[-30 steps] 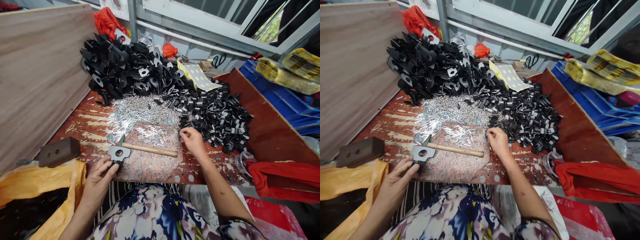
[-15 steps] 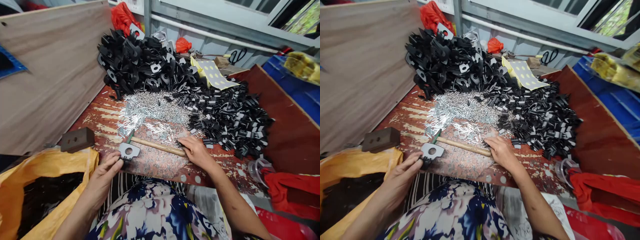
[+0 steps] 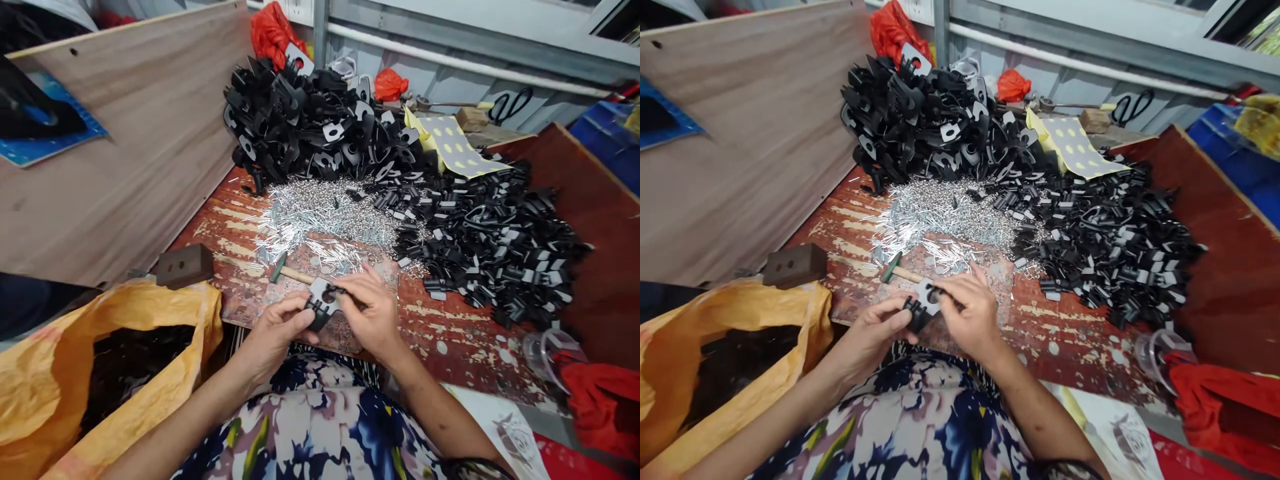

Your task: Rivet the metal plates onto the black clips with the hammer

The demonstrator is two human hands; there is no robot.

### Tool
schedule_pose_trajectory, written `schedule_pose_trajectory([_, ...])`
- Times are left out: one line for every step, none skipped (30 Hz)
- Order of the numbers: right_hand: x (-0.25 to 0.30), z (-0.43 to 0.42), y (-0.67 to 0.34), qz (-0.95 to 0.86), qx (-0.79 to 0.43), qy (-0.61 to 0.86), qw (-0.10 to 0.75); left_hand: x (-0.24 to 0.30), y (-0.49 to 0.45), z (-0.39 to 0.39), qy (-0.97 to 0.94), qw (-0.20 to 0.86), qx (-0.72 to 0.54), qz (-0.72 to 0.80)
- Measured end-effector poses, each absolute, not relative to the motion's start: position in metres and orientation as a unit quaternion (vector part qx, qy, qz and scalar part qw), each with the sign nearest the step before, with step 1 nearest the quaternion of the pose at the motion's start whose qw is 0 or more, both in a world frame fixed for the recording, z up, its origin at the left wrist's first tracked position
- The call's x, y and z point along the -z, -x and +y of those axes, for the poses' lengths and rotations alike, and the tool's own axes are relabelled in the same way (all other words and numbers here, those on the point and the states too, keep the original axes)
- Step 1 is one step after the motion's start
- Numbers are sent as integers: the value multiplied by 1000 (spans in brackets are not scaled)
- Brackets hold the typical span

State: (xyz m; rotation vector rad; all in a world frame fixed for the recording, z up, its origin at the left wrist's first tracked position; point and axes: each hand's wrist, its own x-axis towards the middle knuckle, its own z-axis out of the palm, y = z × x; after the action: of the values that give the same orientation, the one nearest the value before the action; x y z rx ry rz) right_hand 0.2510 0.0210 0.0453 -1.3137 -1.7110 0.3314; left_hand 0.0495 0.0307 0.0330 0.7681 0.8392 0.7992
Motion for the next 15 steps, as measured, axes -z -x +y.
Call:
schedule_pose_trajectory([-44,20,-241,-696,-148,524,467,-35,-52,31,-348,774,-374,373])
schedule_pose_trajectory([-42,20,-233,-697,-153,518,472,-36,-54,31,-345,777,-381,364])
schedule_pose_trajectory([-39,19,-227,-697,-154,513,477,-37,-54,31,-344,777,-387,359])
schedule_pose_trajectory([-36,19,-224,-697,-153,510,481,-37,-53,31,-344,774,-393,357])
schedule_pose_trajectory([-34,18,-221,-697,-153,507,483,-37,-52,30,-346,772,-397,357])
schedule_pose_trajectory([-33,17,-220,-699,-153,505,482,-36,-50,30,-348,769,-400,357])
schedule_pose_trajectory([-32,16,-219,-703,-149,504,479,-35,-49,29,-350,766,-403,358])
schedule_pose_trajectory([-33,15,-217,-708,-143,503,475,-34,-47,28,-352,763,-406,359])
schedule_pose_trajectory([-34,14,-214,-713,-139,501,470,-32,-46,28,-354,760,-408,361])
schedule_pose_trajectory([-35,12,-212,-716,-143,499,466,-30,-45,27,-357,756,-411,364])
schedule_pose_trajectory([-36,10,-209,-716,-156,497,464,-28,-44,27,-361,750,-415,368])
schedule_pose_trajectory([-37,9,-206,-713,-180,494,464,-26,-43,27,-365,742,-420,374])
schedule_pose_trajectory([-38,8,-204,-708,-212,487,465,-25,-42,27,-370,733,-426,381])
schedule_pose_trajectory([-39,7,-202,-702,-248,480,464,-23,-40,27,-376,723,-431,388])
schedule_pose_trajectory([-39,8,-202,-698,-285,469,460,-22,-37,28,-385,713,-433,395])
